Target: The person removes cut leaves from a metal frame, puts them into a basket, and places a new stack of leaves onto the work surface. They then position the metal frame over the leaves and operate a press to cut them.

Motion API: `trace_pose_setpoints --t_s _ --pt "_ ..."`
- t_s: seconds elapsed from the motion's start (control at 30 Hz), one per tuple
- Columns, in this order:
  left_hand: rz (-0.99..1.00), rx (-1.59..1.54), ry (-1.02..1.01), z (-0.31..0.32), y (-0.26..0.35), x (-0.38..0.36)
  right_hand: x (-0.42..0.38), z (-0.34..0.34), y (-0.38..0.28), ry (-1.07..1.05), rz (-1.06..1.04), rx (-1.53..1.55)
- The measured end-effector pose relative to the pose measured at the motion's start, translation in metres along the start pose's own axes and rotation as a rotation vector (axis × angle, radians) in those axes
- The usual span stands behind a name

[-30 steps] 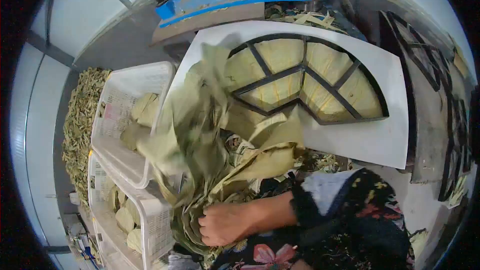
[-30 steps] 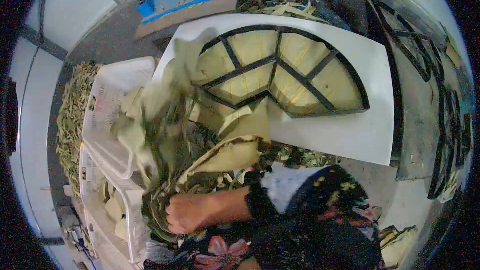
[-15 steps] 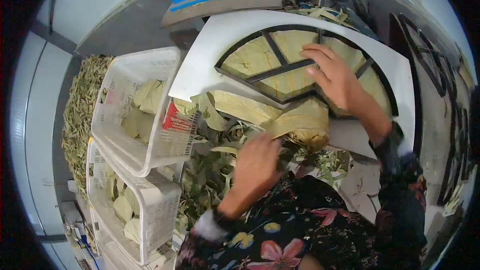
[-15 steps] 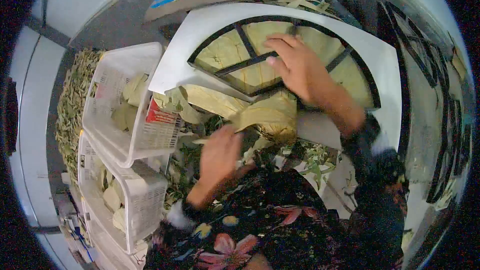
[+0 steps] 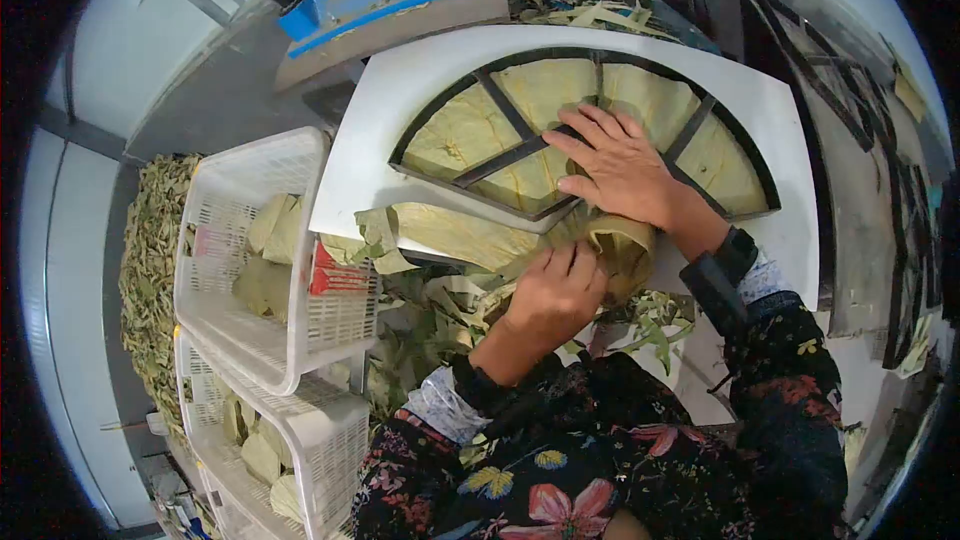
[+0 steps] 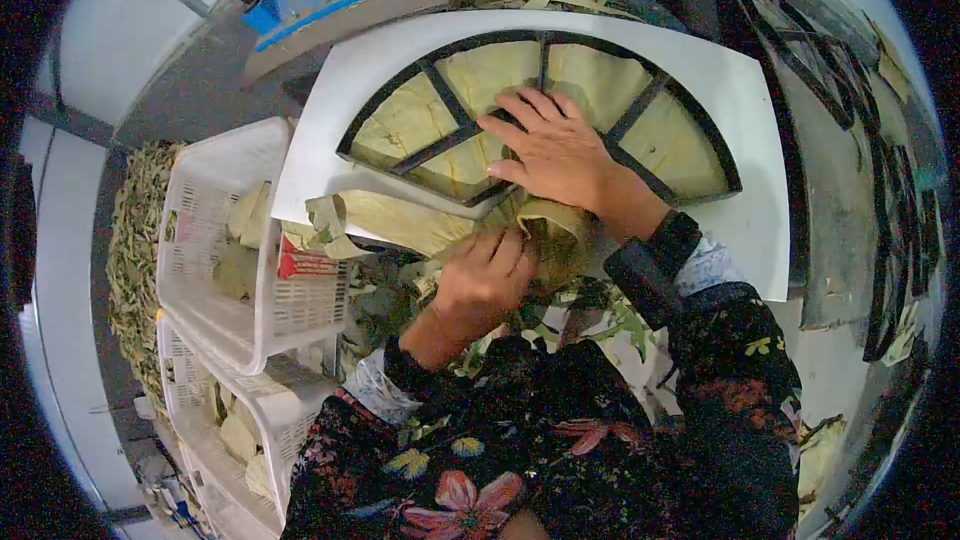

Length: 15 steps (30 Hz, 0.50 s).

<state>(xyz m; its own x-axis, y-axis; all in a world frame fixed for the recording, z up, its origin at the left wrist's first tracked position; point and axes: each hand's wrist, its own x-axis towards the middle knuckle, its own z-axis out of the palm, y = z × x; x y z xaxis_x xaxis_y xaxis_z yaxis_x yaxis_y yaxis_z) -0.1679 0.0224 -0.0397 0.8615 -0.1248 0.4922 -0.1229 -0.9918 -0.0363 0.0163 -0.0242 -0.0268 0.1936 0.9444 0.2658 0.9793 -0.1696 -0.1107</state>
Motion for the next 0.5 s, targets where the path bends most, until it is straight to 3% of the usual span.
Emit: trace_pose_setpoints --t_s 0.1,0.2,0.33,0.37,0.4,0.43,0.47,0.5 --pt "0.061 -0.080 -0.107 -0.009 0.014 -0.012 0.004 -0.001 0.003 -0.029 0.009 -0.020" --pt "-0.010 -0.144 -0.124 -0.027 0.018 -0.016 0.003 -0.001 -0.001 -0.064 0.019 -0.007" --pt "0.028 -0.114 -0.132 -0.048 0.004 -0.119 0.002 -0.001 0.008 -0.071 -0.020 0.029" --pt "-0.154 -0.027 -0.470 -0.062 0.016 -0.156 0.002 -0.005 0.011 -0.060 -0.023 0.025" --pt "-0.381 -0.217 -0.681 -0.041 0.016 -0.226 0.000 -0.012 0.015 -0.081 -0.021 0.177" --pt "-0.670 -0.241 -1.034 -0.046 0.027 -0.262 -0.003 -0.018 0.020 -0.100 -0.016 0.329" --pt "-0.839 -0.303 -0.949 -0.008 0.052 -0.398 -0.010 -0.026 0.023 0.011 -0.014 0.522" --pt "-0.848 -0.365 -1.236 -0.032 0.059 -0.397 -0.018 -0.031 0.027 0.026 -0.006 0.516"
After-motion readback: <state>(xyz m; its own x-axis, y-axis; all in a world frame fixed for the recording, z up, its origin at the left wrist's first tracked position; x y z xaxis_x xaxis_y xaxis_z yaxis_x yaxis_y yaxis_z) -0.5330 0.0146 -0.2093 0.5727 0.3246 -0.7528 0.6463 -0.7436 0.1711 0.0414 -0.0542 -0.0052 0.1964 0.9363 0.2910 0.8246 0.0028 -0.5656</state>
